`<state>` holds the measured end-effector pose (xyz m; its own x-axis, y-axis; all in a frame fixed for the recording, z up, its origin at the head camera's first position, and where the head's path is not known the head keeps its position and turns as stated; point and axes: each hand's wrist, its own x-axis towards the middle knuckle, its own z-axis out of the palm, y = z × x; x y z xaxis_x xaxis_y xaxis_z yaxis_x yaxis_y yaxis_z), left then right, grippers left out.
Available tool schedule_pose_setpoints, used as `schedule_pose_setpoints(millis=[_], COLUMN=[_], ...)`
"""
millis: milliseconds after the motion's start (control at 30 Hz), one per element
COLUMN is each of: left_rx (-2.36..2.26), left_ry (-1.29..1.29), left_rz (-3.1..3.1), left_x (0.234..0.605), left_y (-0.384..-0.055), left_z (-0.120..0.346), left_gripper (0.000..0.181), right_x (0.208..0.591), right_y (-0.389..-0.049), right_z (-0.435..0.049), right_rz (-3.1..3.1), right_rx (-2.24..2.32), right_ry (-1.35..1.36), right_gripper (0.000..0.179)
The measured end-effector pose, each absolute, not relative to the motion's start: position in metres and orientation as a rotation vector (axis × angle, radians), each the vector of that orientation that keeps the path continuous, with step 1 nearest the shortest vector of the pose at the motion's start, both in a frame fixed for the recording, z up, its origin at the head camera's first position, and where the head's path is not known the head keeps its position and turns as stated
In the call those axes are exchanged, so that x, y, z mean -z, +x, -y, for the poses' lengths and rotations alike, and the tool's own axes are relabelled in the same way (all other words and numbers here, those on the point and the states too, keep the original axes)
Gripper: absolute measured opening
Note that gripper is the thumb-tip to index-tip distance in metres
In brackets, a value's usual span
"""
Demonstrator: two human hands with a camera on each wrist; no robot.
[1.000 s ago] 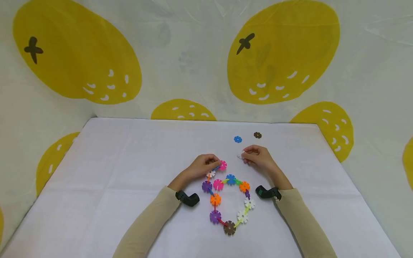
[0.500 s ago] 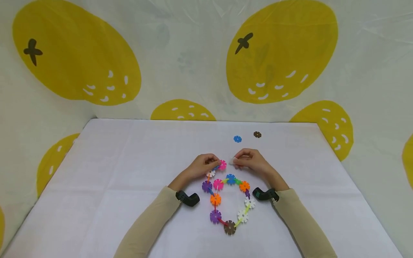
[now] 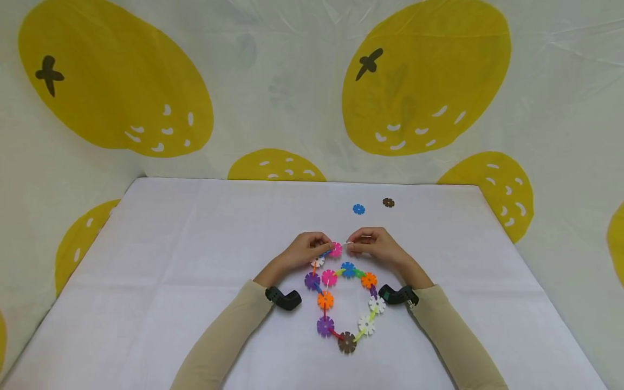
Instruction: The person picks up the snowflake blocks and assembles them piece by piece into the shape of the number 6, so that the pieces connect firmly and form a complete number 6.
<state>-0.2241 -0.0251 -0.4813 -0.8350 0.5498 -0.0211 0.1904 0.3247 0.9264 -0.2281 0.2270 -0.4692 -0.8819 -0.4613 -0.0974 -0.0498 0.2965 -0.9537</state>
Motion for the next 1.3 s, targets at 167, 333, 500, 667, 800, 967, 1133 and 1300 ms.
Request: schedule_pose_setpoints(millis=[167,333,500,667,800,967,1133,1300], left_rx=[-1.51,-1.496,-1.489,-1.483,-1.467,-1.449,-1.446,-1.431], left_ry=[0.668,0.677,0.689,0.699,0.696,0.696,0.695,0.694], left_rz=[-2.259,-2.279,-2.285,-2.285,-2.285,-2.298,-2.318,-2.341], left_x=[0.4808,0.4822,0.4826,0.4836,0.4818,0.4772,0.4755,0.476], left_y=[-0.224,-0.2251,-0.2258,-0.2271,-0.2263,-0.225,-0.2248,-0.2253], left_z=[0.025,0.0243,0.0239,0.0237,0.0249,0.0253,0.0246,0.0244], left_gripper=[0.019,0.019,0.019,0.021,0.019,0.018,0.018,0.018], right_x=[0.4708,0.4725,0.4711,0.4704,0.4725,0.4749,0.4775,0.4784], right_y=[-0.229,-0.2301,-0.2285,-0.2278,-0.2288,-0.2292,-0.2301,-0.2305], right_z=[-0.2271,-0.2278,-0.2267,-0.225,-0.2241,-0.2235,-0.2234,-0.2226], right_rz=[-2.231,-2.232,-2.215,-2.213,-2.198,-2.168,-2.195,-2.237], right_rx=[1.623,1.632,1.639,1.655,1.676,1.716,1.714,1.698], right_ry=[-0.512,-0.549,-0.603,-0.642,-0.696,-0.725,-0.749,-0.76], right_gripper=[0.019,0.018,0.016,0.013,0.01,0.011,0.013,0.011])
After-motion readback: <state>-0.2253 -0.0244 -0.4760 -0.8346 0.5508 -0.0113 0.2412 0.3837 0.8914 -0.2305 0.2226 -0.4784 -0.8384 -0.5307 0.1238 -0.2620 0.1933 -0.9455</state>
